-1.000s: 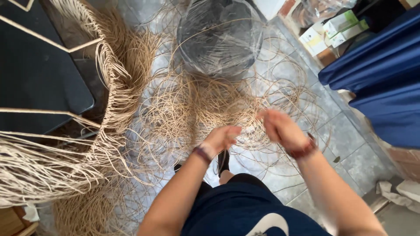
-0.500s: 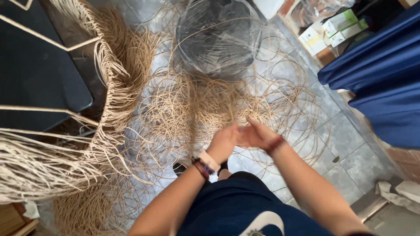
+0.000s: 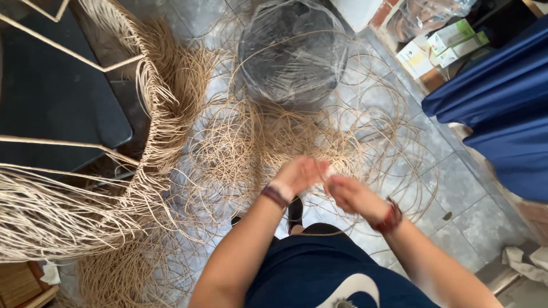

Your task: Weaving natural fiber strands onto a circular frame to create a lampshade.

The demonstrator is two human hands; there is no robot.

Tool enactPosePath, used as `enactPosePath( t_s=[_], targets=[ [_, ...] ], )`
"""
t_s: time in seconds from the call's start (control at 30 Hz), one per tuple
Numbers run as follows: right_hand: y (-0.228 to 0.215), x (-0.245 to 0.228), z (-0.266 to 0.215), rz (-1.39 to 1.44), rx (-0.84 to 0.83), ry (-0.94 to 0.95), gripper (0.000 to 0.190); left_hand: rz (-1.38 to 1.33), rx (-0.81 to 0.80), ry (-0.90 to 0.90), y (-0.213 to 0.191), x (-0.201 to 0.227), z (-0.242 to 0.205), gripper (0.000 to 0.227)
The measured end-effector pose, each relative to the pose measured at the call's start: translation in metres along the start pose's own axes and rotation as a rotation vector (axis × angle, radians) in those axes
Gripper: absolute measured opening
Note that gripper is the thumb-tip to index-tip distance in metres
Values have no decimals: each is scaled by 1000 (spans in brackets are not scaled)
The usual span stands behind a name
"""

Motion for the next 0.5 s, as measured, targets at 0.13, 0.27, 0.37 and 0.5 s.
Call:
enactPosePath(
  t_s=[0.13,0.27,0.37,0.5],
  targets=[
    [-14,67,9,376,-125,149,24,-155,97,266,22,8,15,36],
    [-20,71,94,779,-223,292,57,331,-27,466,80,8,-80,29],
    [-19,28,127,855,-124,250,36,553,-214,416,60,-18,-102,32],
    [-35,68,159,849,77,241,15,420,-274,273,40,-21,-111,36]
  ],
)
Point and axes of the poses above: each hand's wrist, its own z-axis towards the middle knuckle, its own y-axis out of the palm, x = y × z, the point moved 4 cm from there along z, towards the middle knuckle, and after that the axes turned 9 degrees about -z, right-handed, at the moved point
